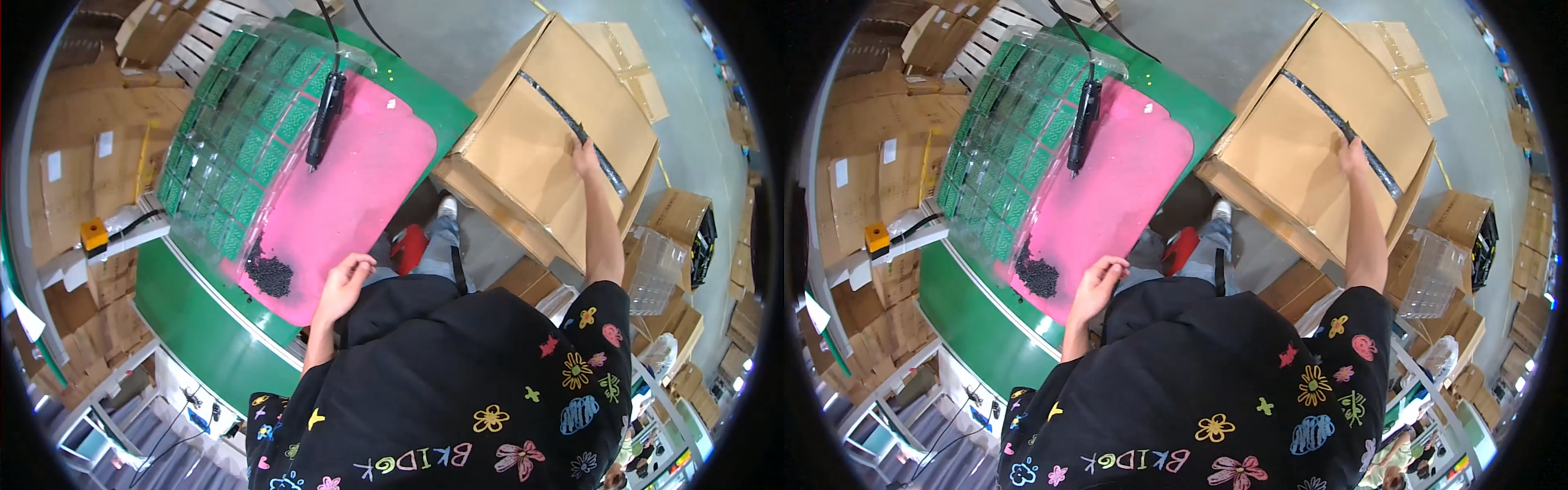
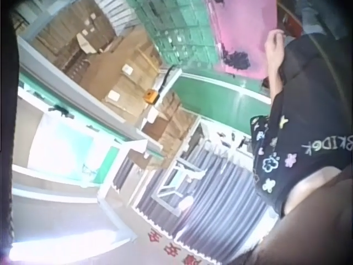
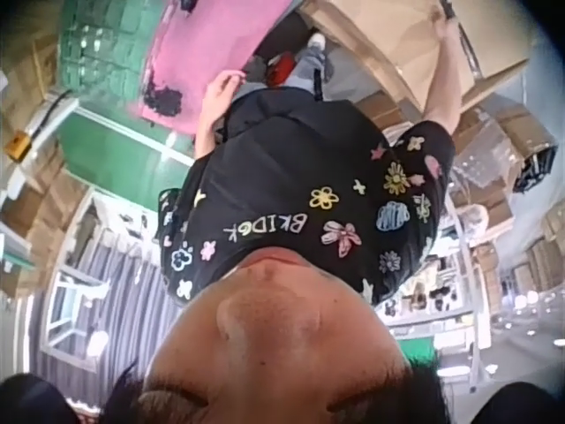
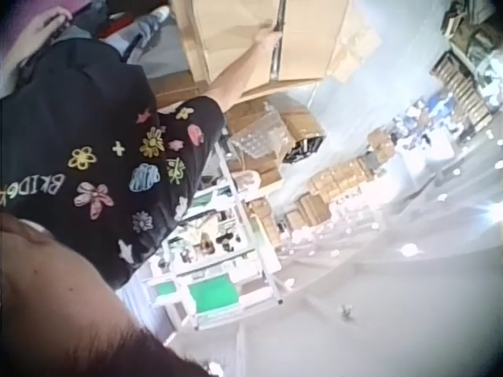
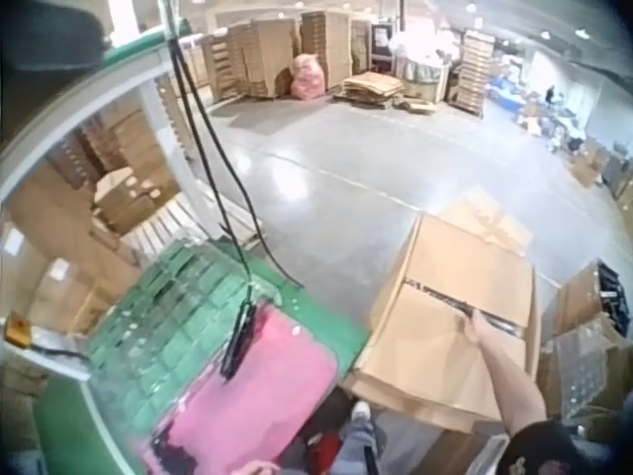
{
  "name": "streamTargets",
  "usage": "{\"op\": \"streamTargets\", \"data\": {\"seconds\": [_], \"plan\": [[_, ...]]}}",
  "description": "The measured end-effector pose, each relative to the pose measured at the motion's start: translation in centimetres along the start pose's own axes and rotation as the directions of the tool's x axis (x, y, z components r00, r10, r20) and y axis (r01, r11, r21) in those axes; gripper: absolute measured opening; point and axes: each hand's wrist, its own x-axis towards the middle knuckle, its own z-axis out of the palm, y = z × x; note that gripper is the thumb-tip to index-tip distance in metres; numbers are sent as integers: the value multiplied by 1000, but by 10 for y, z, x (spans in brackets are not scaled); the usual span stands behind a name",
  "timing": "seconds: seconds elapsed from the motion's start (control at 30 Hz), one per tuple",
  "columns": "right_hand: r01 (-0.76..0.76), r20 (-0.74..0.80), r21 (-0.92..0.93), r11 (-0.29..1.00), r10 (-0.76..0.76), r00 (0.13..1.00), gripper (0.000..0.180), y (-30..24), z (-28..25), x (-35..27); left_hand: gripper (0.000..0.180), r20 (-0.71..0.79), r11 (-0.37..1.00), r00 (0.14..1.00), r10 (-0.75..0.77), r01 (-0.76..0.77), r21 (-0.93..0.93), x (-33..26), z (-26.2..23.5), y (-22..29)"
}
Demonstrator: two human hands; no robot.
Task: Assemble electronic components by installing circuit boards into plastic housings and securing them.
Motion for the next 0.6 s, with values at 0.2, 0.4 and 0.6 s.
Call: {"op": "streamTargets", "data": {"seconds": [0.2, 0.4, 0.6], "plan": [[-12, -283, -91, 996, -15, 959, 41, -90, -155, -73, 16, 53, 978, 995, 88, -97, 183, 10, 4, 33], [65, 107, 120, 991, -78, 991, 26, -134, -261, -268, 16, 214, 899, 876, 432, -437, -24, 22, 16, 97], [-162, 383, 447, 880, -24, 924, 25, -62, -101, -373, 34, 839, 963, 524, 150, -269, -5, 42, 78, 137]]}}
